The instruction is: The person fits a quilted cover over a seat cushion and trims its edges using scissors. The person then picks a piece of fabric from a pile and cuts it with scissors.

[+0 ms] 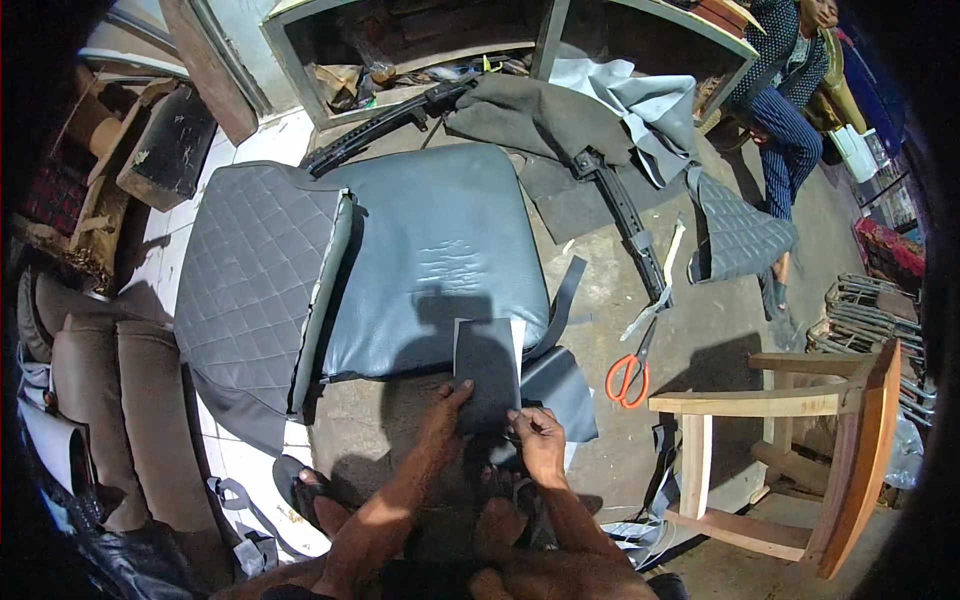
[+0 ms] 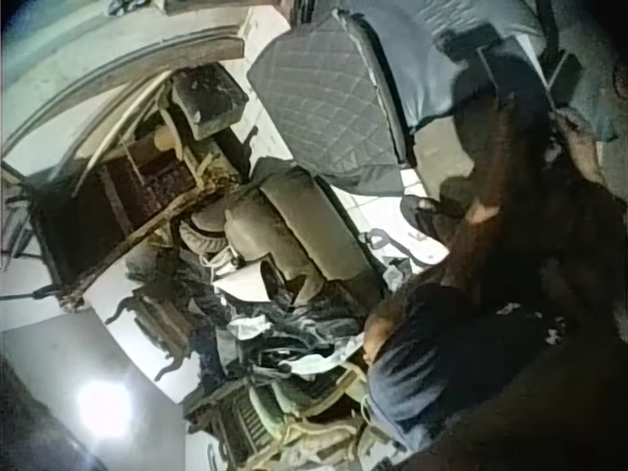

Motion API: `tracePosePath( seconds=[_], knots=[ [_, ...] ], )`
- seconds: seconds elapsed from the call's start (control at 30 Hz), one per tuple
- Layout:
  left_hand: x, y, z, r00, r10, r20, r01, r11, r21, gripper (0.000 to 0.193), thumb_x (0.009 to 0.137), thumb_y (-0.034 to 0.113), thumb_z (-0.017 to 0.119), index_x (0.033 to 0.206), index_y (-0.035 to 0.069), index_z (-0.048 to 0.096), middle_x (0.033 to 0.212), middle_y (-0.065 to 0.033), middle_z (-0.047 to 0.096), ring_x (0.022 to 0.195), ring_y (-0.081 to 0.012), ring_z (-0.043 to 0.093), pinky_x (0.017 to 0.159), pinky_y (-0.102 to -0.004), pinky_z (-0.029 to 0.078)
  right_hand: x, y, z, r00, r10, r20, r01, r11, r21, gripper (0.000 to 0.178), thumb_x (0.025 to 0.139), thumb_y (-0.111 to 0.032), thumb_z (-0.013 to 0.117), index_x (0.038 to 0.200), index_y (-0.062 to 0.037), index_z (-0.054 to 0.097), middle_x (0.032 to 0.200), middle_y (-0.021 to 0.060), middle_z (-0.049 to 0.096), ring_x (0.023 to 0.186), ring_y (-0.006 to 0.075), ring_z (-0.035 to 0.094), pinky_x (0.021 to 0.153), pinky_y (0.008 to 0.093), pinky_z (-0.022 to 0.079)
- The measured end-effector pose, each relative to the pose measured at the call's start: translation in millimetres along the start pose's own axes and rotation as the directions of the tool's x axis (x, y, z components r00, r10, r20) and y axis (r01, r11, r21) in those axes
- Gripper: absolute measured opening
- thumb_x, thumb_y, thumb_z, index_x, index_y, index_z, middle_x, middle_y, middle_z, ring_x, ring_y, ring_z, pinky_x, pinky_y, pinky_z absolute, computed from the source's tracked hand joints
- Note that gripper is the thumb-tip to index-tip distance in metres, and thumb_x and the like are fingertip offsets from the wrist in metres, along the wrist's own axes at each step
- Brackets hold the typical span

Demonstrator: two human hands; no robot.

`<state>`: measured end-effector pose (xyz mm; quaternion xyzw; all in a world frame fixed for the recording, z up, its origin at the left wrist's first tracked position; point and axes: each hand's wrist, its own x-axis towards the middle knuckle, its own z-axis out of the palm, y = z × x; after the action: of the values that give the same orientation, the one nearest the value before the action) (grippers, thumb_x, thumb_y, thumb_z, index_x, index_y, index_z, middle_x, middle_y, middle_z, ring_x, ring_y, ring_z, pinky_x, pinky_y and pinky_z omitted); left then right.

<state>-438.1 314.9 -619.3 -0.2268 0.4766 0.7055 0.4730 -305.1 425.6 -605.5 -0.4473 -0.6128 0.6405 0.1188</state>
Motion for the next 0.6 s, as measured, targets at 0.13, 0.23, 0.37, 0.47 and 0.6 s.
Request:
tracePosePath(
  seconds=[0.13, 0.23, 0.37, 0.47, 0.6],
  knots=[
    [7.0, -2.3, -13.7, 1.0, 0.001, 0.025, -0.002, 0.999, 0.039, 0.045, 0.092, 0.031, 0.071, 0.123, 0.003, 0.056, 0.114, -0.0133, 0.064, 0.101, -0.0272, 0.064, 0.089, -0.0425, 0.052, -3.0, 1.7, -1.3, 0.992, -0.124, 0.027, 0.126, 0.987, -0.098, 0.015, 0.093, -0.009, 0.07, 0.081, 0.0013, 0.067, 0.087, 0.003, 0.058, 0.082, 0.0116, 0.055, 0.075, 0.0257, 0.043],
    [-0.3, 6.1, -3.0, 1.0, -0.003, 0.023, 0.002, 0.999, 0.045, 0.043, 0.092, 0.029, 0.072, 0.122, 0.002, 0.058, 0.113, -0.0125, 0.065, 0.101, -0.0258, 0.064, 0.09, -0.0396, 0.051, -7.9, 15.7, -4.2, 0.997, -0.075, 0.033, 0.073, 0.996, 0.057, 0.013, 0.09, -0.01, 0.072, 0.089, 0.0024, 0.071, 0.09, 0.0068, 0.063, 0.089, 0.0178, 0.059, 0.082, 0.0304, 0.047],
    [-5.6, 20.7, -4.9, 0.998, 0.002, 0.058, -0.011, 0.985, 0.171, 0.041, 0.092, 0.026, 0.072, 0.121, 0.001, 0.062, 0.112, -0.0133, 0.067, 0.099, -0.0248, 0.065, 0.089, -0.039, 0.052, 3.7, -17.1, -10.3, 0.998, -0.063, -0.02, 0.06, 0.991, -0.122, 0.018, 0.092, -0.017, 0.073, 0.097, 0.001, 0.07, 0.092, 0.006, 0.064, 0.083, 0.0143, 0.06, 0.076, 0.028, 0.048],
    [-3.5, 29.1, -13.1, 0.989, 0.002, 0.145, -0.03, 0.981, 0.194, 0.042, 0.092, 0.025, 0.073, 0.123, -0.001, 0.062, 0.11, -0.0131, 0.068, 0.098, -0.0245, 0.065, 0.088, -0.0387, 0.052, 36.3, -57.5, -9.1, 0.992, 0.116, 0.055, -0.112, 0.991, -0.073, 0.029, 0.094, -0.027, 0.072, 0.106, -0.002, 0.063, 0.077, -0.0018, 0.06, 0.065, 0.007, 0.052, 0.059, 0.0237, 0.043],
    [-9.6, 56.9, -2.5, 0.994, -0.012, 0.108, -0.023, 0.947, 0.321, 0.041, 0.091, 0.022, 0.074, 0.121, -0.002, 0.063, 0.106, -0.0114, 0.069, 0.096, -0.0217, 0.065, 0.089, -0.037, 0.051, 60.7, -94.5, -0.2, 0.957, 0.261, 0.125, -0.277, 0.953, 0.126, 0.02, 0.089, -0.019, 0.077, 0.095, -0.0035, 0.065, 0.075, -0.0009, 0.063, 0.061, 0.0072, 0.053, 0.054, 0.0233, 0.042]
  ],
)
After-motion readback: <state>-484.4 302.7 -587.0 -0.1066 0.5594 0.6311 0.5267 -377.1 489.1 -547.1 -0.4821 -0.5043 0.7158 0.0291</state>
